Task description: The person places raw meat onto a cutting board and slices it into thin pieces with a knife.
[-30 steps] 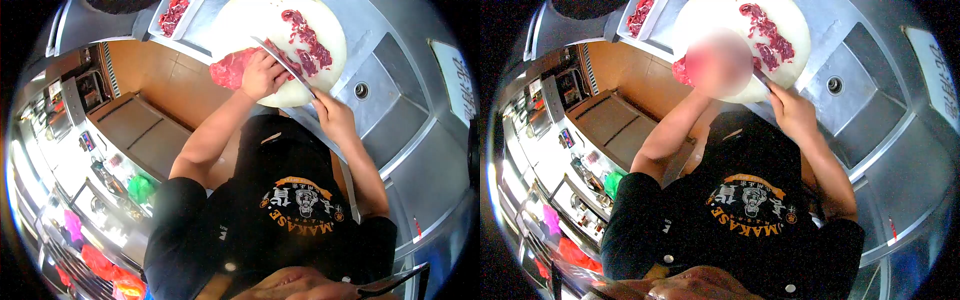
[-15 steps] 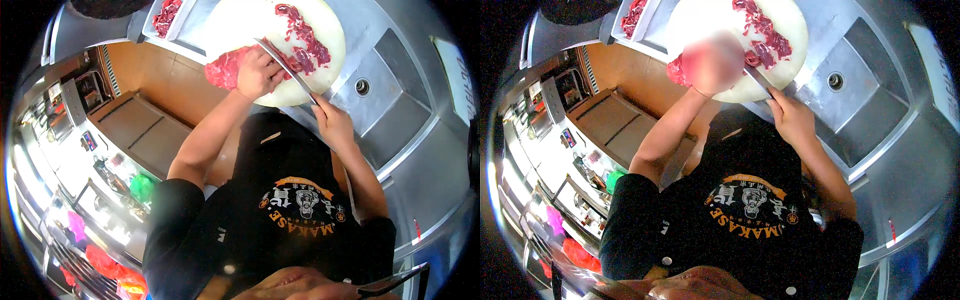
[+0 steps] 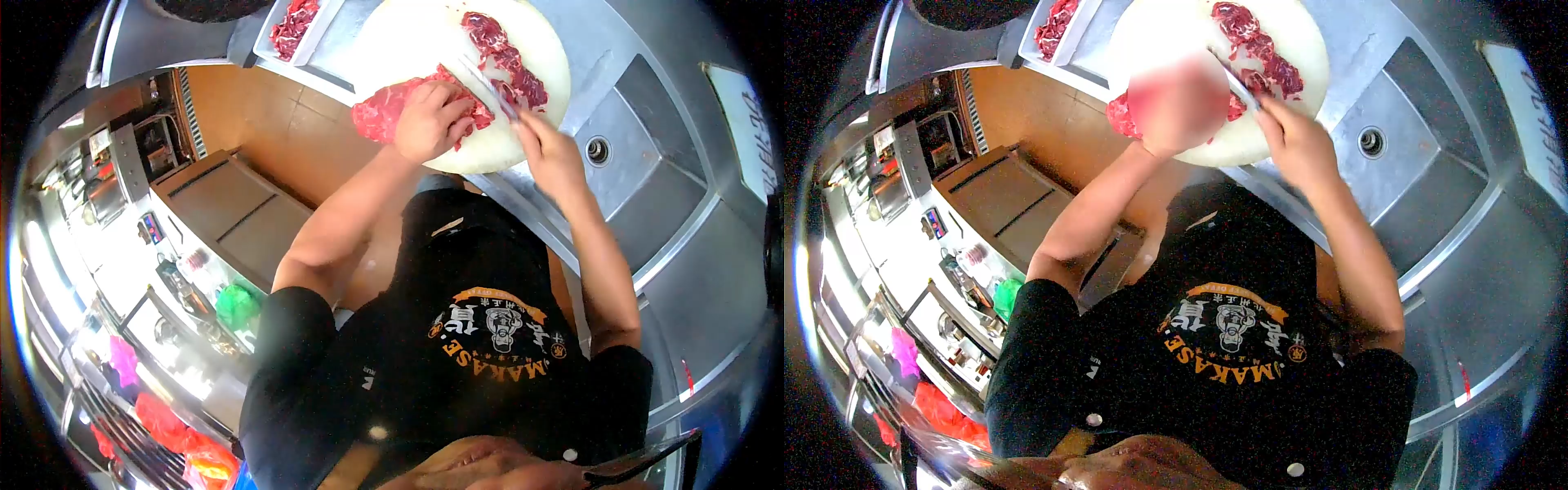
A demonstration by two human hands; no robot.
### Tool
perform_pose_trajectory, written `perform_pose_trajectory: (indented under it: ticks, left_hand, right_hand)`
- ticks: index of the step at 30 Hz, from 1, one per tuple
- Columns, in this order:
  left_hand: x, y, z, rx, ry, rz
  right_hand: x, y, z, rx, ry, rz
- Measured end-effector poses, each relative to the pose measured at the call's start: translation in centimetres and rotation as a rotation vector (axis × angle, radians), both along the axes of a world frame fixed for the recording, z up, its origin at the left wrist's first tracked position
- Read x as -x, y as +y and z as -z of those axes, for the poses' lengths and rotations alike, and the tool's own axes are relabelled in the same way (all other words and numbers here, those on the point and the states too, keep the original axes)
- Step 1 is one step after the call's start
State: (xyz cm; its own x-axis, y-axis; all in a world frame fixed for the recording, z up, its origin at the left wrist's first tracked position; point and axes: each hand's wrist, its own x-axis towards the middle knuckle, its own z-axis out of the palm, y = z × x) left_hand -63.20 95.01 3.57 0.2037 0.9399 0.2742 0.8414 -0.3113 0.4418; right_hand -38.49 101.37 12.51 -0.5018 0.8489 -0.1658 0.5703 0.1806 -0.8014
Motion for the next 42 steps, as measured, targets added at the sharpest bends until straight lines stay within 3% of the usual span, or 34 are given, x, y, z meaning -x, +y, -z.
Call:
perform_pose_trajectory:
  ticks: [2,6,15,21,26,27,28,31,36,42]
  left_hand:
    - [-0.1,0.1,0.1,0.008,0.023,0.011]
    - [-0.1,-0.2,-0.1,-0.009,-0.001,0.031]
    - [-1.2,0.5,-3.2,-0.038,-0.018,-0.056]
    - [-1.0,0.4,-2.8,-0.044,-0.025,-0.030]
    - [-1.0,0.5,-2.0,-0.046,-0.006,-0.028]
    - [-1.1,0.3,-2.0,-0.039,-0.020,-0.015]
    - [-0.9,0.2,-2.3,-0.036,-0.032,-0.004]
    - [-0.4,0.2,-4.1,-0.040,-0.027,0.027]
    - [2.5,0.3,-5.1,0.015,-0.013,0.068]
    - [2.6,0.7,-5.1,0.028,0.115,0.100]
  right_hand:
    - [-2.0,-2.4,-1.4,0.111,-0.157,-0.077]
    - [-4.2,-5.7,-1.3,-0.043,-0.105,-0.050]
    - [0.4,-2.9,1.0,0.009,-0.138,-0.087]
    - [-3.4,-5.7,0.9,0.026,-0.111,-0.024]
    - [6.8,1.9,4.4,0.139,-0.148,-0.106]
    - [8.3,3.8,6.0,0.024,0.021,-0.078]
    - [9.4,5.3,5.4,0.064,-0.103,-0.070]
    - [7.5,5.4,2.9,0.058,0.039,0.133]
    - [-0.9,-1.9,1.0,0.065,-0.031,0.000]
    - [-4.0,-6.3,-0.7,-0.055,-0.179,-0.072]
